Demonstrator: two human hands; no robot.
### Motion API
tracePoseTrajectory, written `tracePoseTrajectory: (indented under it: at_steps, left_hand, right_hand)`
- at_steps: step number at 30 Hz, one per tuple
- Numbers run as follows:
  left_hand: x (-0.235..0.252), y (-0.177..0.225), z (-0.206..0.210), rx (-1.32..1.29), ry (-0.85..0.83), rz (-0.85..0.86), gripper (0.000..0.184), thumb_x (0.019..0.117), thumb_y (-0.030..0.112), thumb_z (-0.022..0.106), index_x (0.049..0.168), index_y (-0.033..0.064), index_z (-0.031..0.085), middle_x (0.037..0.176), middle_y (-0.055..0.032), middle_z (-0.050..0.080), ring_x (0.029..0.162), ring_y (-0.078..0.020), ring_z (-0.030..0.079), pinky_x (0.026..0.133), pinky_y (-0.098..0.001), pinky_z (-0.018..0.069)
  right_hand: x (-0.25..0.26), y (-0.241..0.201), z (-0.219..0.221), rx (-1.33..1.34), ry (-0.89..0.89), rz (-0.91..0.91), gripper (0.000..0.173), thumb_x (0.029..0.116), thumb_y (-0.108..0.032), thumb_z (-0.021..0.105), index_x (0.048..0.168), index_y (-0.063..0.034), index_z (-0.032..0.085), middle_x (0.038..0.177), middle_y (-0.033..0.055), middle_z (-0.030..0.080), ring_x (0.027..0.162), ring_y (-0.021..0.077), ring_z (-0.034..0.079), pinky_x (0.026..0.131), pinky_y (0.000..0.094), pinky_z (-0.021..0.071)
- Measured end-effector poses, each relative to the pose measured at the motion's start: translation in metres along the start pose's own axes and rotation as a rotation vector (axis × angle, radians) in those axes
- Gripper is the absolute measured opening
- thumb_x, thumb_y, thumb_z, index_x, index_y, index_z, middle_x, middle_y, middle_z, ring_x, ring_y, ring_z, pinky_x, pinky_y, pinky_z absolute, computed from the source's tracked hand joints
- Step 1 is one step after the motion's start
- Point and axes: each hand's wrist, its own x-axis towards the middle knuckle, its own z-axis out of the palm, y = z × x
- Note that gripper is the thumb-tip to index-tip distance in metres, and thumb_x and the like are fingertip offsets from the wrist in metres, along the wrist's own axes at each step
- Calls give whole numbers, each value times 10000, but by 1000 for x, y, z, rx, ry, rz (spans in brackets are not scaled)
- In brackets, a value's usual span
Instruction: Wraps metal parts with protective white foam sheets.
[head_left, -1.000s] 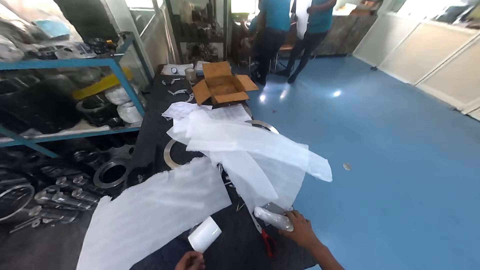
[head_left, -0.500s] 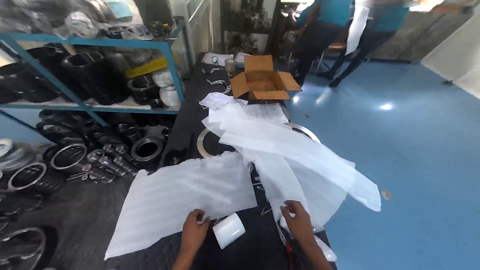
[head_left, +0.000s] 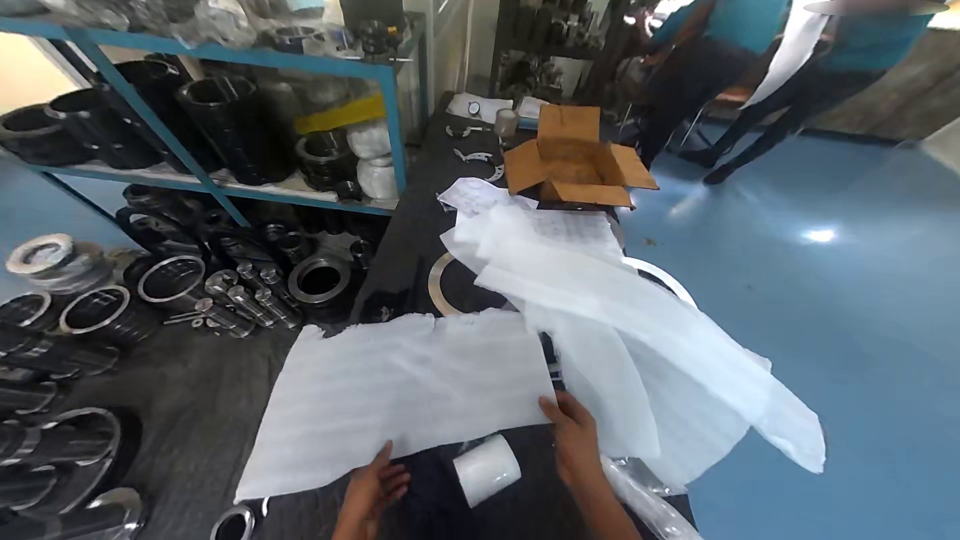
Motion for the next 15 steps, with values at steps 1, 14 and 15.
tracePoseTrajectory:
  at_steps: [1,14,15]
  left_hand:
    - [-2,2,4,-143,-5,-45,585,1065,440,508,1361,-63,469,1150,-229,644,927,-273,687,777,-394,583]
    - [-37,33,-19,-701,-78,223,317,1109,297,290,1056,147,564,813,0,708,701,-95,706,599,-299,610]
    - [-37,33,-27,-739,-80,283,340,1115,301,267,1065,155,569,831,10,721,736,-93,720,630,-307,623]
  right_hand:
    - [-11,-17,2,43,-56,-60,123,959,-14,644,1065,45,660,909,124,701,817,179,694,720,331,600]
    - [-145,-100,90,-299,-614,-1052,157,964,-46,614,1064,24,713,1102,194,721,1021,263,716,918,355,587]
    - [-149,-93,92,-295,-635,-1035,155,961,-31,601,1058,31,705,1096,202,718,1005,276,715,907,362,585]
